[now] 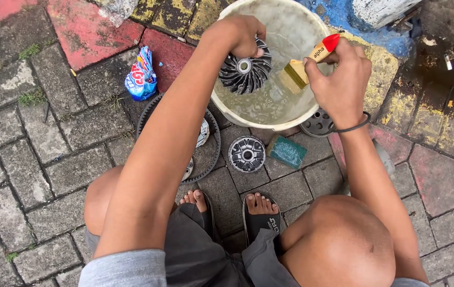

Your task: Cleaning motorcycle CVT pulley components using a brush and soapy water in a bucket.

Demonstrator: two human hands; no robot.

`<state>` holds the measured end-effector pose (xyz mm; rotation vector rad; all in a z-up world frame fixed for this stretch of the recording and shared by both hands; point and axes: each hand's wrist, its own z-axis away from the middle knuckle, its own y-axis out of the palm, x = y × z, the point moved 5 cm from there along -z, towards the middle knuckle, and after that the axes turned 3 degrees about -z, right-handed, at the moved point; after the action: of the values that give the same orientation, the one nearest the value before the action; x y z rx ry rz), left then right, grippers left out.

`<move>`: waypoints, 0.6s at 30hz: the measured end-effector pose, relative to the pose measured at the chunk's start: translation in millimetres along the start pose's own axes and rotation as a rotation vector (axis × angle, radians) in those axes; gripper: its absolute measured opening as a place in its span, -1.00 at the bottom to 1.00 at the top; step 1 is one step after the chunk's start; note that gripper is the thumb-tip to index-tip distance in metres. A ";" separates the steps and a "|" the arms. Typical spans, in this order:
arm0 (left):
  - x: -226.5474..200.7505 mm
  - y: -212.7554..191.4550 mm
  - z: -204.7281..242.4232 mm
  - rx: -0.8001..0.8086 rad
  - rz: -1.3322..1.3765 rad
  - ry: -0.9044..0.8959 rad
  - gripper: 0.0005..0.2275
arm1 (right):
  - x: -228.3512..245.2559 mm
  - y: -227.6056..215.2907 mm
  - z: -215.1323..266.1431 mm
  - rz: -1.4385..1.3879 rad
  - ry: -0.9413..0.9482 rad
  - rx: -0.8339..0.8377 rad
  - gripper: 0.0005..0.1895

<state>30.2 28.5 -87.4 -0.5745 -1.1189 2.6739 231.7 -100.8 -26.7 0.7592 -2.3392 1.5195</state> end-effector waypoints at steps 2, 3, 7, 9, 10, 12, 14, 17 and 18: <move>-4.9 15.0 -7.0 0.009 -0.075 0.009 -0.56 | -8.1 7.3 -8.8 0.094 0.018 0.062 -0.69; -7.6 21.7 -4.1 0.049 -0.074 -0.020 -0.56 | -8.0 12.6 -12.3 0.128 0.020 0.156 -0.74; -4.0 44.2 -18.5 0.133 -0.132 -0.031 -0.54 | -6.3 28.0 -14.8 0.112 -0.041 0.261 -0.78; -5.6 43.5 -9.1 0.137 -0.087 -0.029 -0.54 | -9.2 7.9 -8.7 -0.104 0.030 0.160 -0.83; -5.6 38.5 -5.4 0.124 -0.037 -0.042 -0.55 | -12.6 -5.2 -9.8 -0.325 0.076 0.050 -0.87; -5.1 32.1 -0.4 0.069 -0.003 -0.021 -0.55 | -19.5 -32.7 7.0 -0.565 0.293 -0.069 -0.91; 0.3 30.8 3.8 0.023 0.033 -0.005 -0.55 | -23.5 -54.9 36.8 -0.806 0.519 -0.185 -0.96; 8.3 30.3 5.6 -0.150 0.209 0.120 -0.66 | -25.6 -78.5 100.9 -0.917 0.751 -0.413 -0.87; 8.9 30.0 5.8 -0.239 0.213 0.177 -0.62 | -23.4 -82.3 122.8 -0.867 0.691 -0.471 -0.87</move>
<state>19.0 6.7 -107.7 -1.0031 -1.4052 2.6094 305.0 -231.3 -26.4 0.7883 -1.4405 0.6532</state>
